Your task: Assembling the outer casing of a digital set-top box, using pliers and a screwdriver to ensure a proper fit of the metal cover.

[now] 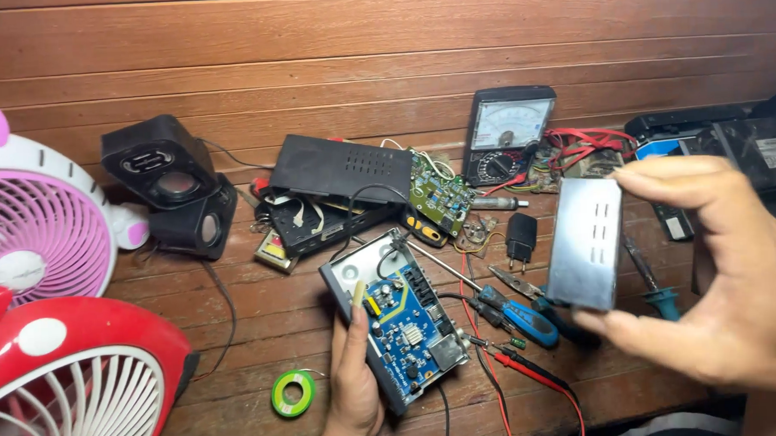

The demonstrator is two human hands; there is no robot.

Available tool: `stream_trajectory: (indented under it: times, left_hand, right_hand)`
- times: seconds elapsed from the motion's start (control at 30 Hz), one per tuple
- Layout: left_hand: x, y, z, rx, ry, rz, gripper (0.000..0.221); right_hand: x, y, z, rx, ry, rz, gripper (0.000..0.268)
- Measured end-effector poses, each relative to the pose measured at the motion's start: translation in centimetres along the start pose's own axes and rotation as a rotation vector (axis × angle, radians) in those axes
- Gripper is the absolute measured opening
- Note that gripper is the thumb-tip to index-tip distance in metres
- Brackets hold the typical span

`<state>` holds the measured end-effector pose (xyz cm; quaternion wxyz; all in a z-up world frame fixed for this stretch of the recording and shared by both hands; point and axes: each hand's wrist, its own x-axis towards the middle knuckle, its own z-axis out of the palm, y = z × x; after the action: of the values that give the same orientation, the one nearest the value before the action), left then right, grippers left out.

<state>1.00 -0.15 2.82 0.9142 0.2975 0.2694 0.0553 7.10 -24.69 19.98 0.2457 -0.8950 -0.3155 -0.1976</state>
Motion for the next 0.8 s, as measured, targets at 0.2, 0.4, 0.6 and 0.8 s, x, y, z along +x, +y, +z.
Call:
stream_trajectory:
  times: [0.2,0.4,0.6,0.8]
  left_hand:
    - [-0.9,0.3,0.2,0.056,-0.044,0.020,0.065]
    - [-2.2,1.1,0.8,0.036,0.067,0.069,0.062]
    - [-3.1,2.4,1.5,-0.113,0.237,-0.018,0.059]
    - [-3.6,1.8,1.5,-0.160,0.264,-0.066,0.054]
  right_hand:
    - [0.6,-4.2,4.0,0.261,-0.125,0.162,0.095]
    - [0.0,-2.6,7.7,-0.070,-0.154,0.491,0.087]
    - [-1.9,0.4,12.2,-0.244,-0.358,0.627,0.095]
    - [-1.9,0.3,12.9,-0.403,-0.501,0.557,0.080]
